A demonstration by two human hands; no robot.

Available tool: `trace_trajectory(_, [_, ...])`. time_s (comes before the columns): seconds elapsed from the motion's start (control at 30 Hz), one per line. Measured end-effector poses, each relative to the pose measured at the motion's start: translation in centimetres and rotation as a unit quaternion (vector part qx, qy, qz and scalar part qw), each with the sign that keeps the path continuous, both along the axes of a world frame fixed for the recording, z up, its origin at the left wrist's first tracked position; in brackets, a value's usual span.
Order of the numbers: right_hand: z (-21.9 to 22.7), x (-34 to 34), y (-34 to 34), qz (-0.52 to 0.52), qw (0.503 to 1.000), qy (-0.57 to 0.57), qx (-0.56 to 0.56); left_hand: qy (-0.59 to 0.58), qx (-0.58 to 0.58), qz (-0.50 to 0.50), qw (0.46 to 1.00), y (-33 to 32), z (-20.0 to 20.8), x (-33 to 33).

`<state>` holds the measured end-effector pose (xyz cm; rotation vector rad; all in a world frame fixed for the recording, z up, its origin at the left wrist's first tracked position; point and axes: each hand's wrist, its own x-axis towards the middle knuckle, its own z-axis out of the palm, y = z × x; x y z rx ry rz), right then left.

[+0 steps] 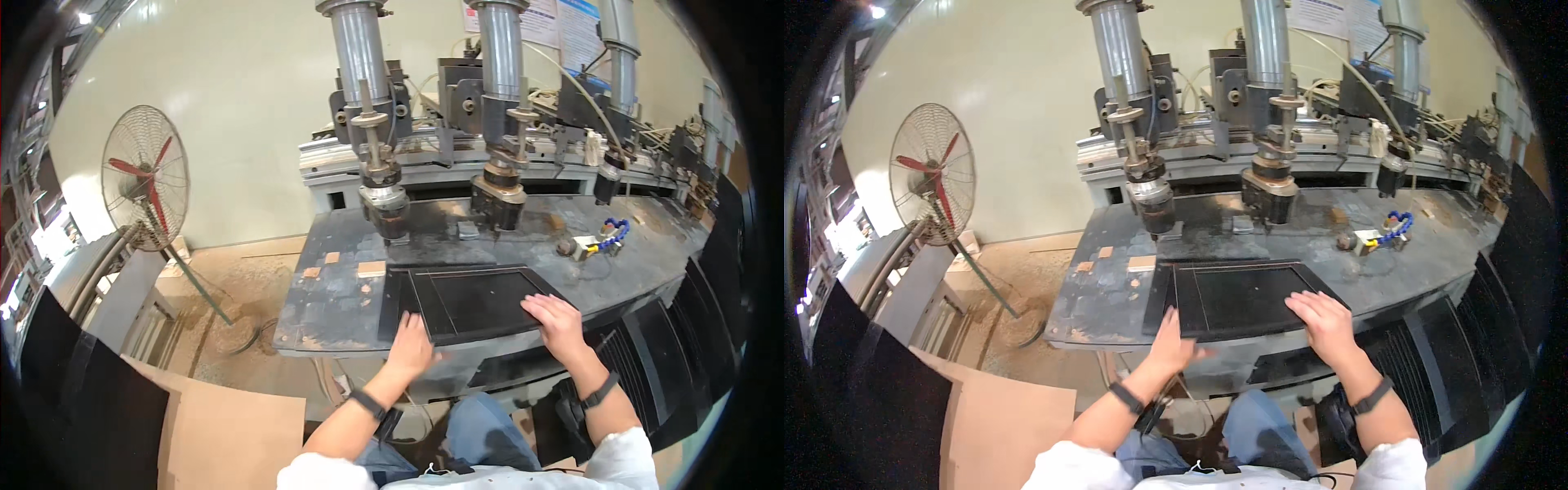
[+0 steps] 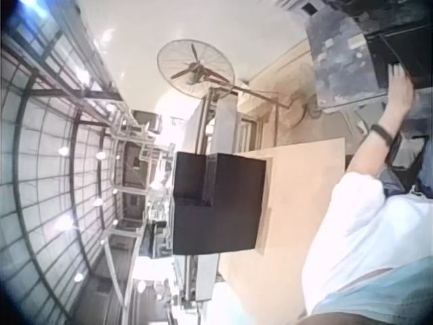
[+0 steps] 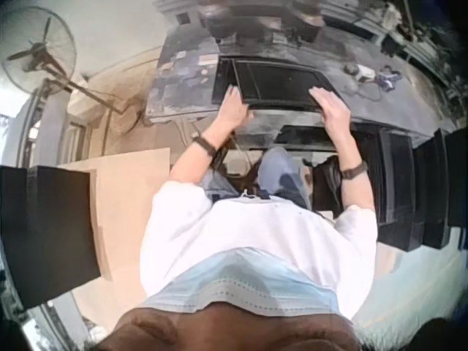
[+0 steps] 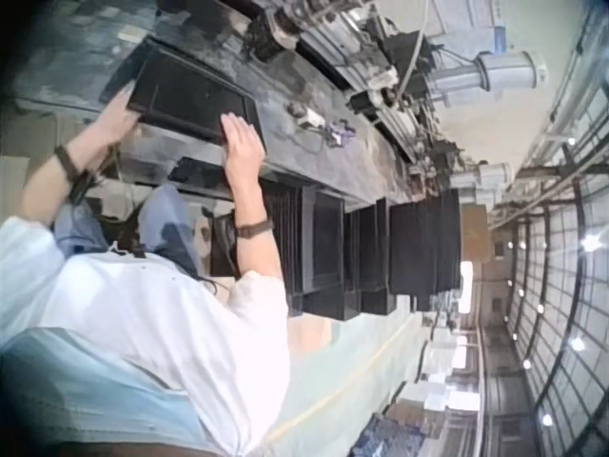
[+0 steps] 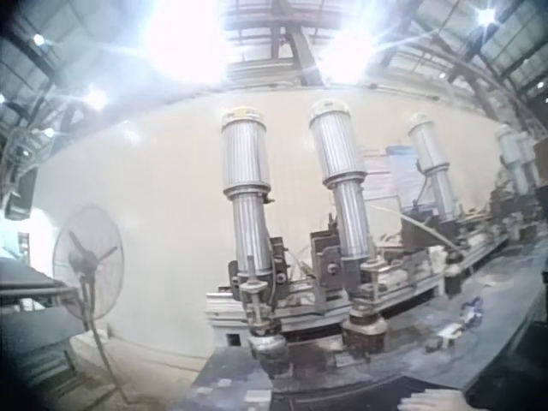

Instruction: The person is stacking black wood panels onto a table from a nearby machine.

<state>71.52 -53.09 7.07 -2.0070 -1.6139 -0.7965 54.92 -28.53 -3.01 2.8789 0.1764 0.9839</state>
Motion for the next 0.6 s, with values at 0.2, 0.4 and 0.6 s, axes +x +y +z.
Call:
trace_trajectory(0.2, [-6.8,5.5,8.9,0.001,0.999,-0.013,-0.051,0.103,0.128,-0.011,0.986,-2.2,2.6,-17.1])
trace_trajectory(0.4, [-7.3,7.6,14.5,0.097,0.983,0.054,-0.146,0.127,0.212,0.155,0.957,-2.7,10.9,-34.1])
trace_trajectory(0.6, [-8.9,8.7,13.6,0.057,0.982,0.126,-0.131,0.114,0.323,0.438,0.831,2.6,15.9,-46.8])
